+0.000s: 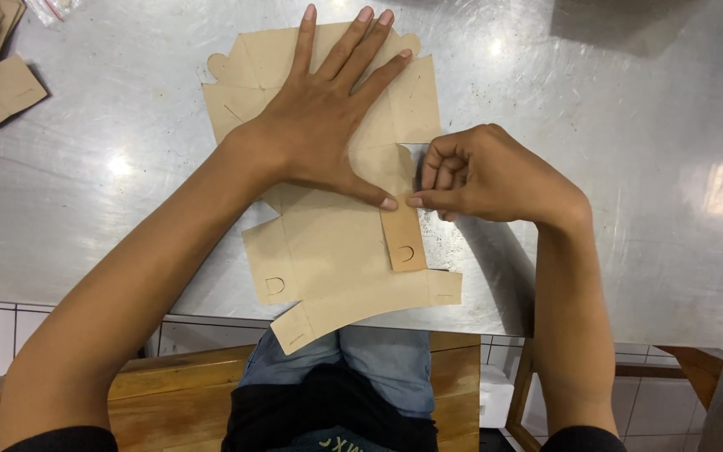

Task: The person folds flat cardboard pieces on a metal table, pressing along pre-scored lines to form box shapes. They handle multiple pieces one at a time, folding flaps and tabs into place.

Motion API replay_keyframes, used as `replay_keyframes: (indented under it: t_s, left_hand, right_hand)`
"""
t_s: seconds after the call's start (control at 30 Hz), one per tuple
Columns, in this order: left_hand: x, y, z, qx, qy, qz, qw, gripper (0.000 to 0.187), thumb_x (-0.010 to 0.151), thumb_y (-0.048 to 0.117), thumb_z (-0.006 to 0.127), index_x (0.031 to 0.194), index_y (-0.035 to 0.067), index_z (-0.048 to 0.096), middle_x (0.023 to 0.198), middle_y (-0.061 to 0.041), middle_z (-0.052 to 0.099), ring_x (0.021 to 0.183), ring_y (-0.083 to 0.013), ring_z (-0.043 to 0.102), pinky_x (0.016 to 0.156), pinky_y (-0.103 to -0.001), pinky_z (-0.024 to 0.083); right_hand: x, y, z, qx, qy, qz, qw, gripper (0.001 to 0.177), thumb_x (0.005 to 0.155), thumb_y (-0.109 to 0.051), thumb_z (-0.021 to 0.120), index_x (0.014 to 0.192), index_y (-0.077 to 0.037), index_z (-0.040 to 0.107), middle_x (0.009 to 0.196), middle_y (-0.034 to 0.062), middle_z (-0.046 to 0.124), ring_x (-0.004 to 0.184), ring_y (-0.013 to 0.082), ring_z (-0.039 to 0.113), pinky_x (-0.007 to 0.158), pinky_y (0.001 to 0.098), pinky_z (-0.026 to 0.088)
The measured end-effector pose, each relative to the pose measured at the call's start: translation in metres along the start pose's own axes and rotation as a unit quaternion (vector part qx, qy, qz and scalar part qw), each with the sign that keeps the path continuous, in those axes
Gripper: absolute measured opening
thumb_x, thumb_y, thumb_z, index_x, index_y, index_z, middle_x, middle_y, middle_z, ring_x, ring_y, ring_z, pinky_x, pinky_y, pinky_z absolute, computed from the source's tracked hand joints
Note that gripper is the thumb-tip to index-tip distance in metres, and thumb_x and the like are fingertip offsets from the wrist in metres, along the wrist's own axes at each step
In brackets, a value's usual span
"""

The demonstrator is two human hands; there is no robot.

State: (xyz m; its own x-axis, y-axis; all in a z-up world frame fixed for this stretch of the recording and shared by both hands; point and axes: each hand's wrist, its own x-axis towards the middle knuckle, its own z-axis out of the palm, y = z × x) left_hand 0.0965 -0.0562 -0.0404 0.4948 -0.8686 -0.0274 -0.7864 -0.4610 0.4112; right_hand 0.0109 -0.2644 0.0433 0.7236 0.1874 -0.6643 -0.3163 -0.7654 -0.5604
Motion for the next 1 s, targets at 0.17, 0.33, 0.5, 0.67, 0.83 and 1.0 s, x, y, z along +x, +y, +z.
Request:
replay_keyframes:
  t_s: [0.17,0.33,0.5,0.67,0.83,1.0]
  left_hand:
    - [0.0,0.001,-0.002,-0.001,-0.01,-0.005,1.0,0.154,0.06,0.105,0.057,0.169,0.008,0.006,0.172,-0.024,-0.007,0.158,-0.0351,-0.013,0.114,-0.069,-0.021]
    - [0.0,0.0,-0.003,-0.008,-0.01,-0.002,1.0,0.153,0.061,0.104,0.058,0.169,0.008,0.007,0.172,-0.024,-0.006,0.158,-0.035,-0.014,0.115,-0.069,-0.021]
    - [0.0,0.001,-0.003,-0.013,-0.01,-0.004,1.0,0.152,0.061,0.102,0.06,0.169,0.008,0.008,0.173,-0.023,-0.006,0.157,-0.0345,-0.014,0.114,-0.068,-0.021]
    - [0.0,0.001,-0.002,-0.012,-0.011,-0.002,1.0,0.152,0.061,0.104,0.055,0.168,0.008,0.007,0.173,-0.024,-0.006,0.158,-0.035,-0.014,0.114,-0.069,-0.021]
    - [-0.002,0.003,-0.005,-0.011,-0.006,-0.002,1.0,0.153,0.061,0.103,0.058,0.168,0.007,0.008,0.172,-0.025,-0.005,0.158,-0.037,-0.012,0.113,-0.07,-0.021]
    - [-0.01,0.012,-0.008,-0.023,0.004,-0.019,1.0,0.152,0.064,0.094,0.072,0.168,0.004,0.008,0.171,-0.026,-0.006,0.158,-0.0383,-0.012,0.117,-0.067,-0.018]
  right_hand:
    - [-0.001,-0.001,0.003,-0.05,-0.005,0.027,0.998,0.029,0.087,-0.025,0.09,0.073,-0.009,0.07,0.056,0.0028,0.073,0.049,0.0096,0.06,0.054,0.0233,0.047]
    - [-0.002,-0.002,0.004,-0.125,-0.045,0.07,0.989,0.033,0.08,-0.029,0.096,0.072,-0.012,0.068,0.059,-0.001,0.071,0.054,0.0089,0.057,0.057,0.0246,0.043]
    - [-0.003,-0.004,0.007,-0.238,-0.065,0.112,0.963,0.039,0.077,-0.045,0.095,0.072,-0.018,0.068,0.064,-0.0047,0.072,0.059,0.0103,0.059,0.06,0.0277,0.042]
    - [-0.008,-0.014,0.012,-0.256,-0.105,0.148,0.95,0.035,0.078,-0.045,0.094,0.073,-0.019,0.07,0.058,-0.0037,0.068,0.057,0.0098,0.057,0.061,0.0263,0.043]
    - [-0.011,-0.015,0.013,-0.293,-0.104,0.126,0.942,0.034,0.077,-0.048,0.091,0.074,-0.021,0.07,0.063,-0.0059,0.069,0.065,0.0103,0.06,0.064,0.0273,0.045]
    - [-0.013,-0.014,0.009,-0.245,-0.078,0.096,0.962,0.038,0.084,-0.044,0.089,0.064,-0.017,0.07,0.054,-0.0046,0.069,0.054,0.0076,0.057,0.061,0.025,0.044]
